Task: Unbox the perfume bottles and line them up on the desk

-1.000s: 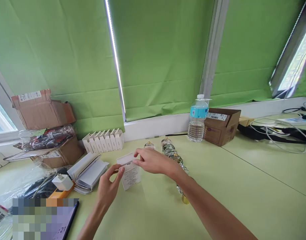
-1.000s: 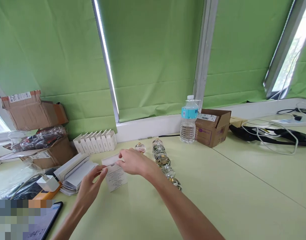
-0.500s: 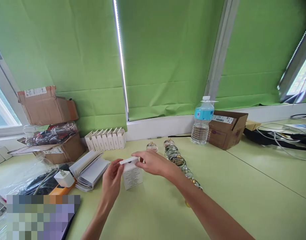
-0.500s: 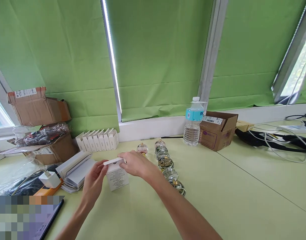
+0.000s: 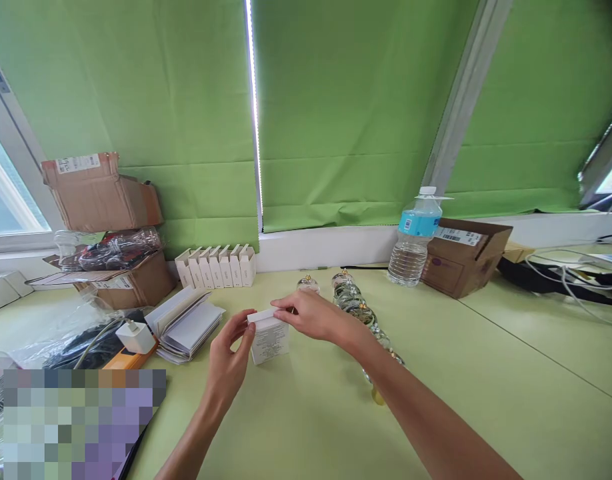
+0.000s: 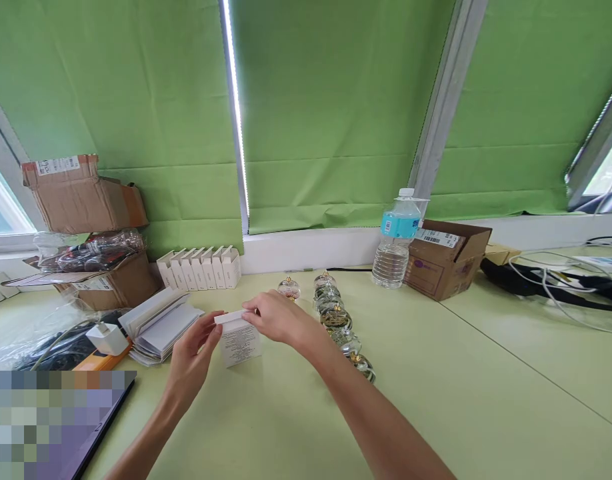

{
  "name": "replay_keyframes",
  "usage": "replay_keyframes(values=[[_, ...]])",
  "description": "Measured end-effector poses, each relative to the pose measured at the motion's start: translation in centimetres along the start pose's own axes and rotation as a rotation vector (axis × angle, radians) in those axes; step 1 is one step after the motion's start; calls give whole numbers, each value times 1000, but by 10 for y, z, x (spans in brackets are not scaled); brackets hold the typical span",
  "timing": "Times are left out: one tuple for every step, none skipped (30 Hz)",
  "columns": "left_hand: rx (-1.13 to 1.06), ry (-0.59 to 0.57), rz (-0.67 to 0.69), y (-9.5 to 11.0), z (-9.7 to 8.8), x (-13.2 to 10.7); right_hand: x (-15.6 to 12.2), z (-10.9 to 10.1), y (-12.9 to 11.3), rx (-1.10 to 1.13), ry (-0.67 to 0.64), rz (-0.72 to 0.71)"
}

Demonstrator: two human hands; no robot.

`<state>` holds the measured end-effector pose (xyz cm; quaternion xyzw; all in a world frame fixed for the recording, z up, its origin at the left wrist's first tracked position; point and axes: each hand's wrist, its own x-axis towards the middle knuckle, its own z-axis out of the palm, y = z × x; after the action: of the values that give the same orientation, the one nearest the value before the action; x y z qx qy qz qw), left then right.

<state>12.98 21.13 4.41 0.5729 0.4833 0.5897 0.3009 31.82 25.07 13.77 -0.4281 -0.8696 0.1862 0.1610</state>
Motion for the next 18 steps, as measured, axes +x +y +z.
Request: replay_keyframes(values=[[-23, 5, -13, -1, 1, 1, 0, 0, 0, -9, 3, -1], [-44, 13, -29, -1, 2, 1, 1, 1, 0, -17, 5, -4], [-62, 24, -47, 0, 2, 1, 1, 1, 0, -21, 8, -10], [-75, 34, -68, 0, 3, 1, 1, 2, 0, -25, 14, -15], [-81, 46, -86, 1, 3, 1, 1, 2, 0, -29, 21, -20], [-84, 57, -99, 2, 3, 2, 1, 3, 1, -37, 26, -27], [-84, 64, -107, 2, 4, 2, 1, 3, 1, -48, 26, -38], [-84, 67, -111, 2, 4, 2, 1, 4, 2, -61, 20, -48], [-86, 72, -115, 2, 4, 2, 1, 4, 2, -72, 5, -56], [-89, 75, -120, 2, 4, 2, 1, 4, 3, -80, -12, -61], [-92, 77, -123, 1, 3, 3, 0, 5, 3, -85, -25, -64], [-96, 77, -124, 0, 3, 3, 0, 6, 3, -88, -28, -67], [-101, 78, -125, -1, 2, 3, 0, 6, 3, -89, -25, -71], [-106, 77, -126, -1, 1, 2, 0, 7, 3, -89, -13, -75], [-116, 75, -125, -2, 1, 2, 0, 8, 3, -88, -1, -78], [-129, 71, -121, -2, 0, 2, 0, 8, 2, -88, 9, -78], [-137, 67, -113, -2, -1, 1, 0, 9, 2, -88, 14, -75], [-137, 58, -103, -2, -1, 0, 0, 9, 2, -87, 16, -71]])
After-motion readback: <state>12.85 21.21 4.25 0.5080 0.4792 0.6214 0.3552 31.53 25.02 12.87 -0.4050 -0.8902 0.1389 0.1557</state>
